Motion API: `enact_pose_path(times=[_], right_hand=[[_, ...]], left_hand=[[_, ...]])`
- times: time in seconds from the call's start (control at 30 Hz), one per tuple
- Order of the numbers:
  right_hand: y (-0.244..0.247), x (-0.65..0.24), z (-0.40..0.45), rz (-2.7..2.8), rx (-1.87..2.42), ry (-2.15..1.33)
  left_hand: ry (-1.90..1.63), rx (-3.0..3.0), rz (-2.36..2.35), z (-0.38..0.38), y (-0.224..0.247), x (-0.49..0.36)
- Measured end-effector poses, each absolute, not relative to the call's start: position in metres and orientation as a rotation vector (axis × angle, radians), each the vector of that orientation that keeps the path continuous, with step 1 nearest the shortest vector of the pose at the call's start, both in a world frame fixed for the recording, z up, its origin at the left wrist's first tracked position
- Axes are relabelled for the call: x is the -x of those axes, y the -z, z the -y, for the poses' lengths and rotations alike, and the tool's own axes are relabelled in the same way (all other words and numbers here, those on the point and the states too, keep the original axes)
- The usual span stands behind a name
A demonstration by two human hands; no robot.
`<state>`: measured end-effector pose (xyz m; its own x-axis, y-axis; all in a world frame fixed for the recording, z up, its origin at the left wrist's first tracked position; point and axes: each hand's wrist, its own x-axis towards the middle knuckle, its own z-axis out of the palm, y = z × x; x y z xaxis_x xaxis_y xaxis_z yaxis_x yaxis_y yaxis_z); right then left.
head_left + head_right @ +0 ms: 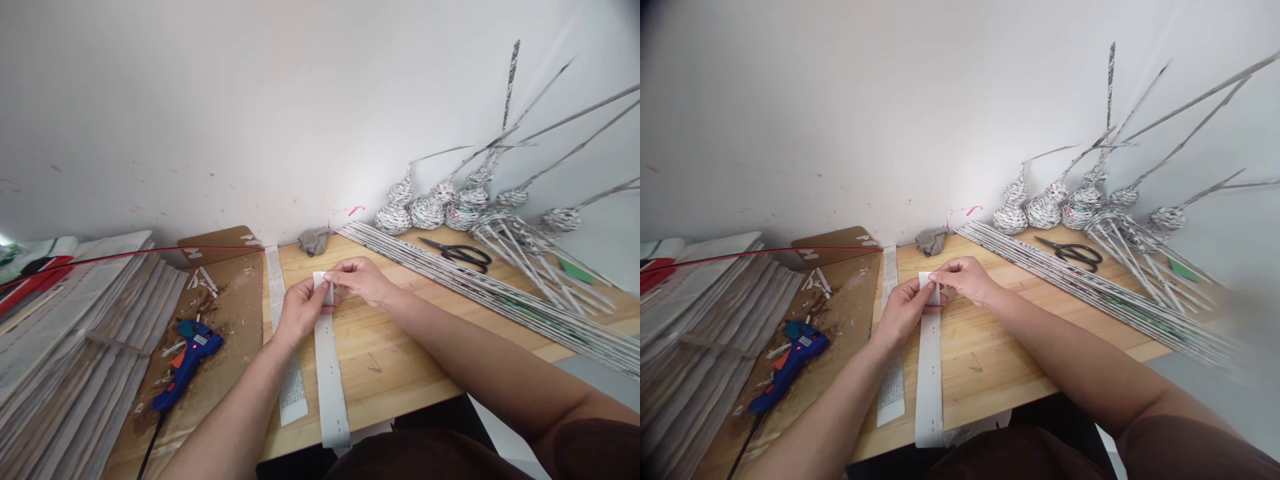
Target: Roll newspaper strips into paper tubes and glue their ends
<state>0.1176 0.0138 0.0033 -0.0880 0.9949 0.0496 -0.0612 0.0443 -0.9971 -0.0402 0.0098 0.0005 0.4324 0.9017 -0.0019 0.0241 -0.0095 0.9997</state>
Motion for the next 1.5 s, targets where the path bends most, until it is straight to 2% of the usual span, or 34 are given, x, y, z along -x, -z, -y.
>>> enact_pose_path(times=[0.13, 0.3, 0.5, 1.17, 1.5], right_hand=[[-0.003, -0.117, -0.014, 1.216, 1.105, -1.23], [-0.008, -0.132, -0.02, 1.208, 1.151, -1.371], [-0.01, -0.142, -0.02, 1.476, 1.0, -1.506], [-0.014, -0.135, -0.015, 1.56, 1.038, -1.369], [-0.017, -0.14, -0.018, 1.472, 1.056, -1.417]], left_hand=[[-0.831, -1.409, -0.884, -0.009, -0.001, 0.04], [-0.81, -1.28, -0.877, -0.011, -0.003, 0.042], [-0.767, -1.139, -0.874, -0.011, -0.005, 0.042], [-0.806, -1.344, -0.942, -0.011, -0.001, 0.041], [-0.748, -1.05, -0.795, -0.01, 0.0, 0.039]])
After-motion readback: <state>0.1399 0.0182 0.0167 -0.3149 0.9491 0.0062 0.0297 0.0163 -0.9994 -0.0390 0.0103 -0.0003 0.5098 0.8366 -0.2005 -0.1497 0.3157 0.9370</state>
